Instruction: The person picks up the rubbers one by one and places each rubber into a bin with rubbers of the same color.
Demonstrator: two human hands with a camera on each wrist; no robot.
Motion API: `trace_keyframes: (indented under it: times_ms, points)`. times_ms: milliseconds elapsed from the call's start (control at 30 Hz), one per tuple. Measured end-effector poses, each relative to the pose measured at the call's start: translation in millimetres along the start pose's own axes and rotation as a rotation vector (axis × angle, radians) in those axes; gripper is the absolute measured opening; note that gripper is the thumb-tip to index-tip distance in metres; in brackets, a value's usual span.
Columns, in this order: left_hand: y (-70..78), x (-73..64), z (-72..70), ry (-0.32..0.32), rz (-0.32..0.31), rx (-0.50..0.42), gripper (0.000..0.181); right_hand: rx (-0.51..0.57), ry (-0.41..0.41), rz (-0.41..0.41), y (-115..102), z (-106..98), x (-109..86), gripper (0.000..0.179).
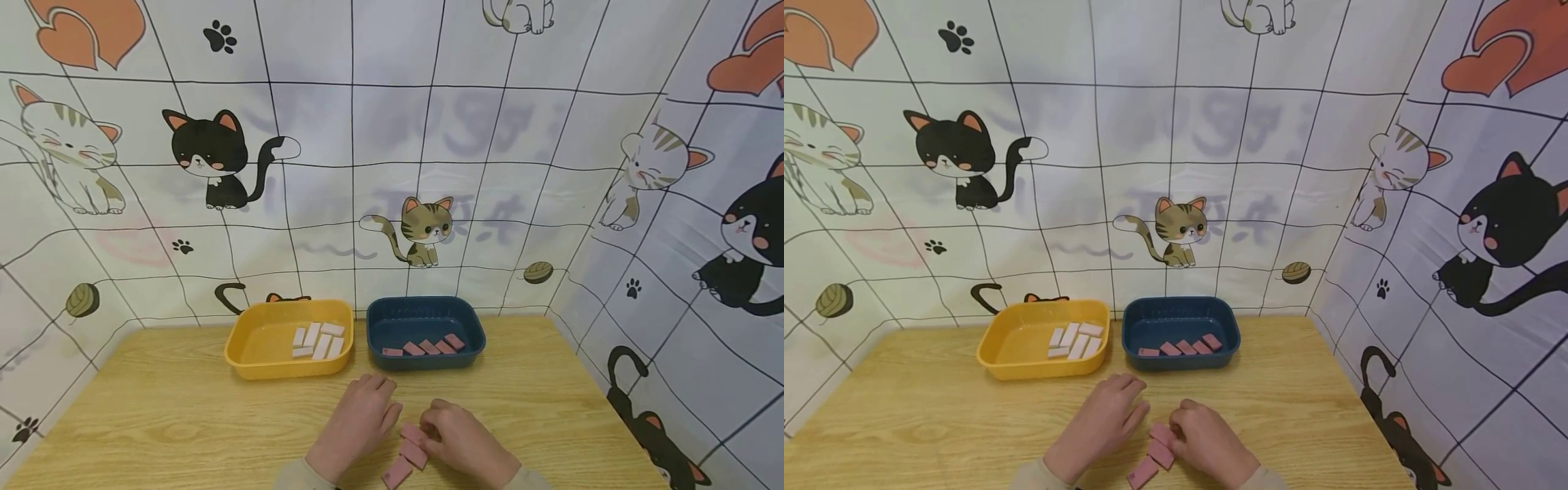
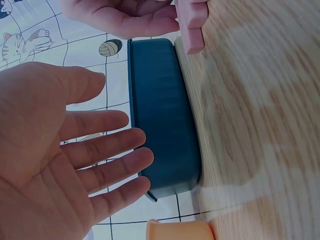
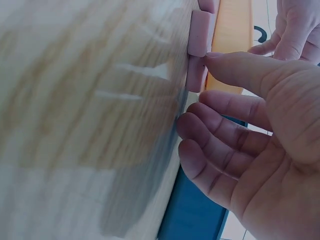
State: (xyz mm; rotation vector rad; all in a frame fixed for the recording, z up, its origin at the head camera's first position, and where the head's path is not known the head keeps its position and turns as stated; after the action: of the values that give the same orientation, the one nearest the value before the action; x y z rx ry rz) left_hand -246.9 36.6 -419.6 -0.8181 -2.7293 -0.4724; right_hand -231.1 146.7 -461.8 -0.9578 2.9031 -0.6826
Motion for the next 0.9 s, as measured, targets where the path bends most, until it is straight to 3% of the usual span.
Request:
trace_keyframes:
  times_ms: [367,567,900]
  points:
    - [-2.0,0.3,1.6,-0.011,-0.008,-0.007,0.023,-0.008,-0.096,0.002,-4.5,2.0,9.5,0.011]
    - [-1.3,0.1,0.0,-0.002,0.000,-0.004,0.021,0.002,-0.115,0.002,-11.1,2.1,12.9,0.018]
    - [1.4,-0.5,-3.8,0.020,0.013,0.005,0.019,0.017,-0.115,0.044,0.5,2.8,9.9,0.017]
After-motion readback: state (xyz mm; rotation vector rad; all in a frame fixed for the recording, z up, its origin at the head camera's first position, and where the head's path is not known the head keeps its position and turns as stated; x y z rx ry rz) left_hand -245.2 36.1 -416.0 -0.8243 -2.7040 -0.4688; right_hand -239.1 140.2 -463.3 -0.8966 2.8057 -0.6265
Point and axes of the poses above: each hand's wrist, its own x-axis towards the middle knuckle, its own z-axis out of the palm, y = z × x, the point moved 10 cm from there along x, towards the middle knuckle, and after that the axes turned 6 degrees about -z, right-handed, at the moved point
